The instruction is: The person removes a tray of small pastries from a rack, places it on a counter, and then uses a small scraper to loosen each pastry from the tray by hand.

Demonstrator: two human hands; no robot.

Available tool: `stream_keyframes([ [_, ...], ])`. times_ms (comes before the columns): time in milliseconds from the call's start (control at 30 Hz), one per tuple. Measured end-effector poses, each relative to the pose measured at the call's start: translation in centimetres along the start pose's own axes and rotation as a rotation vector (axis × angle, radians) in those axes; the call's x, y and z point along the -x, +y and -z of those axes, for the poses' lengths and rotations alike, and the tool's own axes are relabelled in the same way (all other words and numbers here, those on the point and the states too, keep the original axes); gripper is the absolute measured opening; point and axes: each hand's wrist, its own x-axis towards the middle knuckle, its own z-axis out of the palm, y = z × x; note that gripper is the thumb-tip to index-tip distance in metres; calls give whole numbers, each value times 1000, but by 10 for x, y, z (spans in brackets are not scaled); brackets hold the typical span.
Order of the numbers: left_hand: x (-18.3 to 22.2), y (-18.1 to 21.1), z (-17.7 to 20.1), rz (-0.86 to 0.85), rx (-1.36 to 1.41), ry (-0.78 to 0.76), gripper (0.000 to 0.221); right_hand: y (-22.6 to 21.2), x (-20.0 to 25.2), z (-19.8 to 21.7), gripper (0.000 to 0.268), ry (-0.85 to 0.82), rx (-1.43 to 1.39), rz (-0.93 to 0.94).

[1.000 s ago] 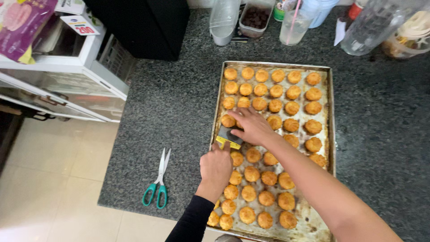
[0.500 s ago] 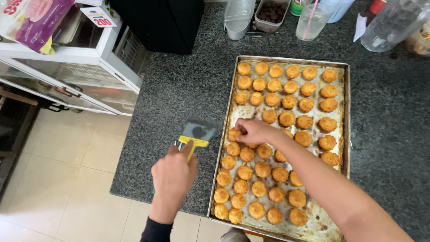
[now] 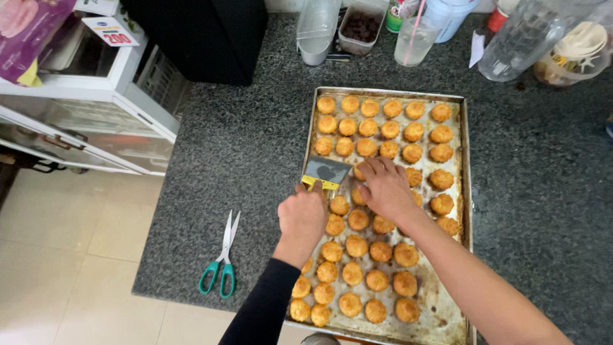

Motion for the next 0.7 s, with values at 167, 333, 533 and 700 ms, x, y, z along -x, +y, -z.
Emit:
stream_keyframes([
  [167,-19,5,-49,-8,6,-12,34,15,-1,-8,49,-88,-11,-12],
  [333,-34,19,-80,6,-57,-77,31,16,-6,-4,45,-104,-46,-25],
  [533,-62,32,-94,13,-91,-49,43,22,-21,-5,34,-82,-74,-22],
  [700,-49,20,-76,-38,-103,-36,48,23,-68,-11,46,-2,-230,-10],
])
